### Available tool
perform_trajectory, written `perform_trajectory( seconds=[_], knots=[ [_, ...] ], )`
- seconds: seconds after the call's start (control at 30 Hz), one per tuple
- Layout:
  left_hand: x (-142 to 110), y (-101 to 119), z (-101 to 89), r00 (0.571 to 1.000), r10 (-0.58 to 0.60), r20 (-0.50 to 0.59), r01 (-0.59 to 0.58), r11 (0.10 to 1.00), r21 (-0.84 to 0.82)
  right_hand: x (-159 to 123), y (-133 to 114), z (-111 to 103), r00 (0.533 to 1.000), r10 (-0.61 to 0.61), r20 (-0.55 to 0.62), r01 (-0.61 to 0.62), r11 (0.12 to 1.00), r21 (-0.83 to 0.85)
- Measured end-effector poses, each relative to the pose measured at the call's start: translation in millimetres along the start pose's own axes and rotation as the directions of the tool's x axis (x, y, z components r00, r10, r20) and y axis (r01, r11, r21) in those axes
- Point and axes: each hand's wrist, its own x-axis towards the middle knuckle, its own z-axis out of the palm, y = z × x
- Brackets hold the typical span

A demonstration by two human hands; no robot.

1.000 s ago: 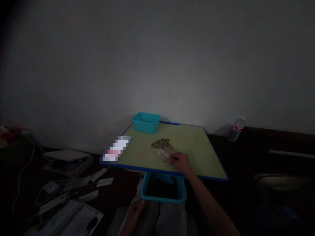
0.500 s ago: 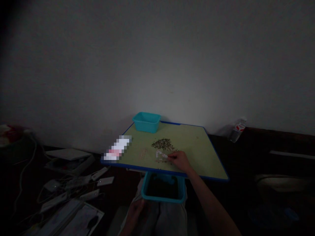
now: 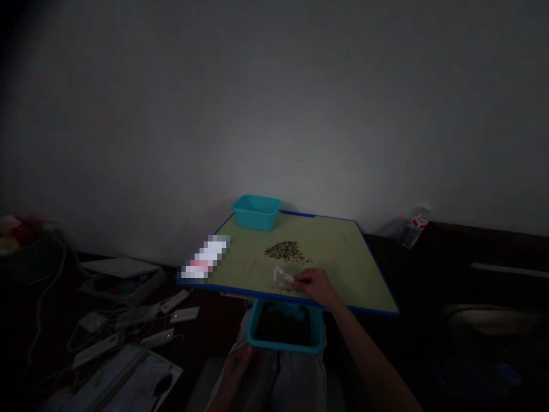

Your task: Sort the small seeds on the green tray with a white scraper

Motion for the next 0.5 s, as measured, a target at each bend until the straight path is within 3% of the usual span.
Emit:
perform_trajectory(
  seconds=[0.5],
  knots=[
    [-1, 5, 1.8, 1.0, -0.003, -0.017, 0.003, 1.0, 0.008, -17, -11, 7, 0.999, 0.019, -0.04, -0.016, 0.998, 0.056]
  ],
)
